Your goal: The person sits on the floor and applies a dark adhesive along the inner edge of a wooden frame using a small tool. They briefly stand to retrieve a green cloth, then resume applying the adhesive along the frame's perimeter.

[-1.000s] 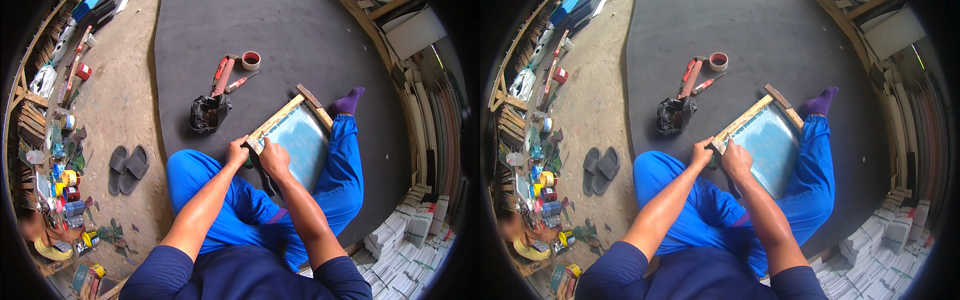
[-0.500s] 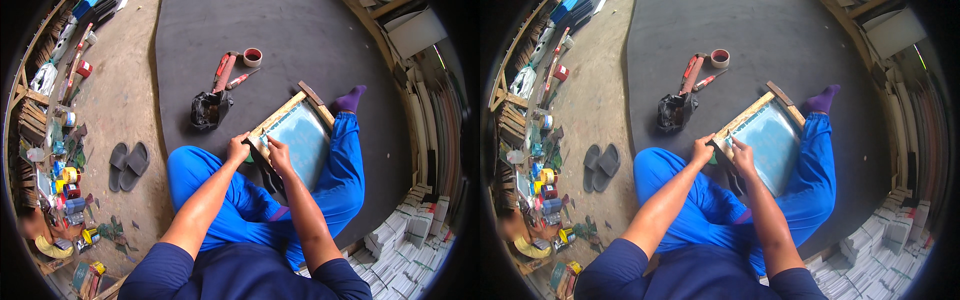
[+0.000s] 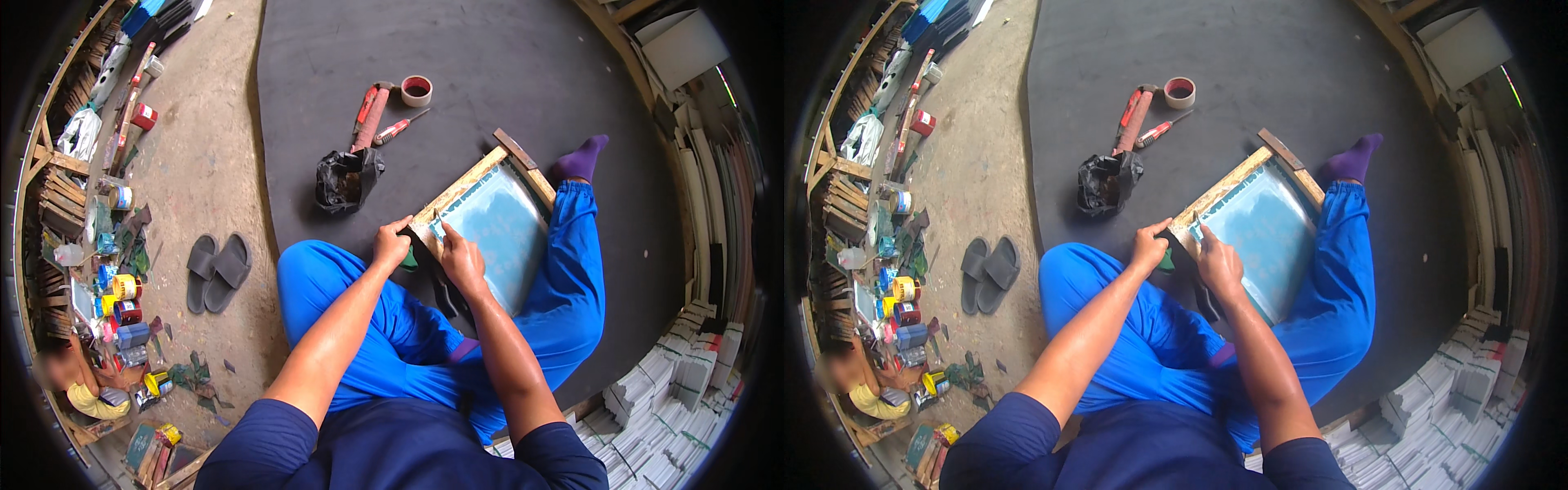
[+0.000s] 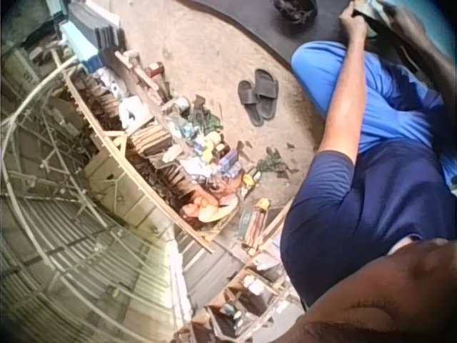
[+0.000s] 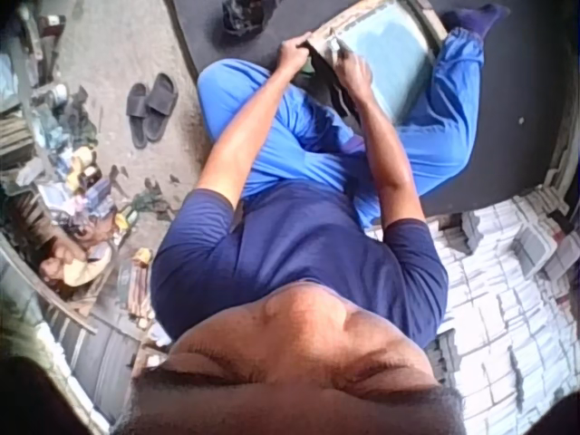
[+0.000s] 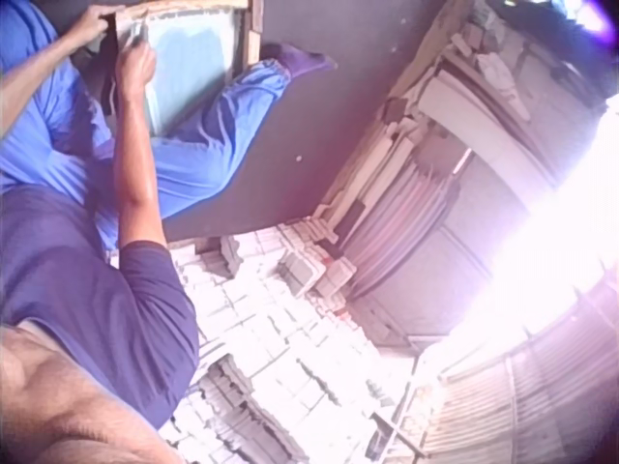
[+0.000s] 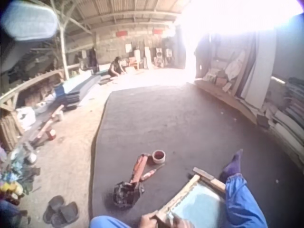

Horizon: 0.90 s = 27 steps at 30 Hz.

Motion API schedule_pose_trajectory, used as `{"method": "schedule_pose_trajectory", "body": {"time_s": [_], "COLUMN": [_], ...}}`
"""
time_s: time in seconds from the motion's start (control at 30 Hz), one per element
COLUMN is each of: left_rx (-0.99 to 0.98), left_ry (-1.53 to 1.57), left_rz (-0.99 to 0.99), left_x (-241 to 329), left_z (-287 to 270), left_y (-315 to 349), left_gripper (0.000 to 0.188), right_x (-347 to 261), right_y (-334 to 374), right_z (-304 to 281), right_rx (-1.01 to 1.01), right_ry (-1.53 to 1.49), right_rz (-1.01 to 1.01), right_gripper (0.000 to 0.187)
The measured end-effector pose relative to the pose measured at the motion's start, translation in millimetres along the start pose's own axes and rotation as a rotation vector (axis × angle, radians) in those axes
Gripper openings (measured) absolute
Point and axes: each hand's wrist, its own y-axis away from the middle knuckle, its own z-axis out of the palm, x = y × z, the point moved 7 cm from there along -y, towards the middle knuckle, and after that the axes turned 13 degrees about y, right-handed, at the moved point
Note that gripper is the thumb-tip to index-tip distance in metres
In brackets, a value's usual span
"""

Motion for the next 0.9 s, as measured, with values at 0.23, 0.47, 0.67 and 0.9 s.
{"method": "schedule_pose_trajectory", "body": {"time_s": [0.23, 0.47, 0.67, 0.9], "left_rx": [-0.03, -0.017, -0.014, -0.01], "left_ry": [-0.013, -0.015, -0.03, 0.013], "left_rz": [0.088, 0.046, 0.022, 0.036], "left_x": [5.5, -2.1, 5.1, -4.4], "left_z": [10.7, -2.0, -0.2, -6.0], "left_y": [-3.1, -2.4, 0.4, -2.2], "left_gripper": [0.058, 0.056, 0.056, 0.057], "right_x": [38.0, 34.1, 23.6, 28.8], "right_y": [-26.2, -11.4, -12.9, -8.3], "right_z": [41.3, 40.2, 32.8, 53.8], "right_rx": [0.204, -0.427, 0.266, -0.464], "right_ry": [-0.292, -0.996, 0.074, -1.224], "right_rz": [-0.196, 0.274, -0.292, 0.352], "right_gripper": [0.038, 0.044, 0.04, 0.04]}}
